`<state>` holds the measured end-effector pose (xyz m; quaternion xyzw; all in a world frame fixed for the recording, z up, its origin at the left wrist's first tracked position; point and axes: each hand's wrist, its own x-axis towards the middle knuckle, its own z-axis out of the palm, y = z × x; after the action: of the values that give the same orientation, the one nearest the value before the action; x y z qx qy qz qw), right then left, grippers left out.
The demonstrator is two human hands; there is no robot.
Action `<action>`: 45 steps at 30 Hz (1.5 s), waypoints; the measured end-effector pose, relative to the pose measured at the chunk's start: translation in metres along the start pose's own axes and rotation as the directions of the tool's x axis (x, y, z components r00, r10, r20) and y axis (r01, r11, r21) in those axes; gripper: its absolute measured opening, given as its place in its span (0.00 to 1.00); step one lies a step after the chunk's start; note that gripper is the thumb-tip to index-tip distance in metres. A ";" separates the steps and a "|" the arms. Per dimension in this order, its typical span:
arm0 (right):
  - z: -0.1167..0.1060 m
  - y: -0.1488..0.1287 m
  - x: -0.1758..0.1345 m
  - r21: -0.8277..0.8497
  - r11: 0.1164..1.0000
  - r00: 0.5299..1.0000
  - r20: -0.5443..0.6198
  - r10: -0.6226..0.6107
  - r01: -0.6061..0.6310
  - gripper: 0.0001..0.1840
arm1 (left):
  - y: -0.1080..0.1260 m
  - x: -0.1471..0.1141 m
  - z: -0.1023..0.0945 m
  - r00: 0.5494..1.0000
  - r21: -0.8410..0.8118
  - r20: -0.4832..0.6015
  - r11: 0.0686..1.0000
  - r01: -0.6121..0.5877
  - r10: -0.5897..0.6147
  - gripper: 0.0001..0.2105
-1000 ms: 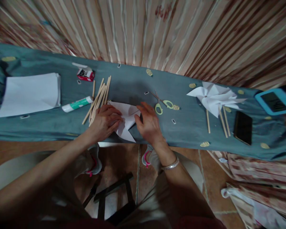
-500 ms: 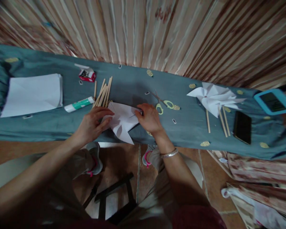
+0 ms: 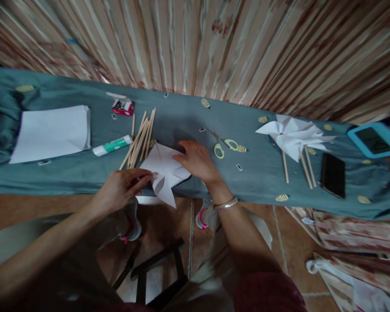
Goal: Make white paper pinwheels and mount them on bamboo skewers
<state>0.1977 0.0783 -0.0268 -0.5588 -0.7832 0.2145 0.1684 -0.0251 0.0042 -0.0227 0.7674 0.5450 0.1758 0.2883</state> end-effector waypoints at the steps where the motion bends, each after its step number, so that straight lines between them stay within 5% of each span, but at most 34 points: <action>1: -0.001 0.000 0.001 0.031 0.999 1.000 0.014 0.023 -0.024 0.23 | -0.001 -0.001 0.001 1.000 0.004 0.001 1.000 -0.007 0.007 0.16; 7: -0.004 0.020 -0.002 0.399 0.914 0.992 0.128 0.019 -0.069 0.11 | -0.004 -0.006 0.001 0.998 -0.011 -0.024 0.998 -0.055 0.054 0.14; 12: -0.021 0.046 -0.024 0.634 0.728 0.966 0.162 0.204 -0.260 0.12 | 0.002 -0.007 0.002 0.997 -0.040 -0.025 0.996 -0.076 0.075 0.15; 17: -0.030 0.066 -0.045 0.778 0.565 0.875 -0.042 0.482 -0.274 0.14 | 0.008 -0.003 0.009 0.993 -0.054 -0.021 0.991 -0.121 0.120 0.14; 20: -0.018 0.068 -0.053 0.815 0.526 0.838 -0.098 0.537 -0.242 0.21 | 0.010 0.004 0.011 0.988 -0.039 -0.055 0.988 -0.147 0.145 0.14; 24: 0.002 0.052 -0.068 0.758 0.626 0.915 -0.100 0.390 -0.184 0.38 | 0.013 0.013 0.013 0.968 -0.006 -0.160 0.981 -0.195 0.192 0.13; 29: -0.004 0.028 -0.088 0.423 0.895 0.950 -0.194 0.245 -0.144 0.40 | 0.017 0.025 0.020 0.911 0.070 -0.248 0.944 -0.322 0.329 0.13; 34: -0.028 0.044 -0.095 0.341 0.927 0.951 -0.200 0.236 -0.158 0.19 | 0.023 0.035 0.031 0.899 0.082 -0.180 0.917 -0.391 0.400 0.14; 39: -0.025 0.052 -0.094 0.216 0.976 0.981 -0.186 0.057 -0.016 0.18 | 0.026 0.042 0.036 0.884 0.106 -0.176 0.902 -0.420 0.432 0.14; 45: -0.008 0.023 -0.102 -0.064 0.983 0.970 -0.160 -0.182 0.174 0.14 | 0.023 0.046 0.032 0.879 0.092 -0.245 0.912 -0.399 0.410 0.15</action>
<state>0.2526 -0.0107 -0.0347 -0.5060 -0.8187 0.1319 0.2373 0.0264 0.0337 -0.0354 0.8400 0.4090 0.3203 0.1568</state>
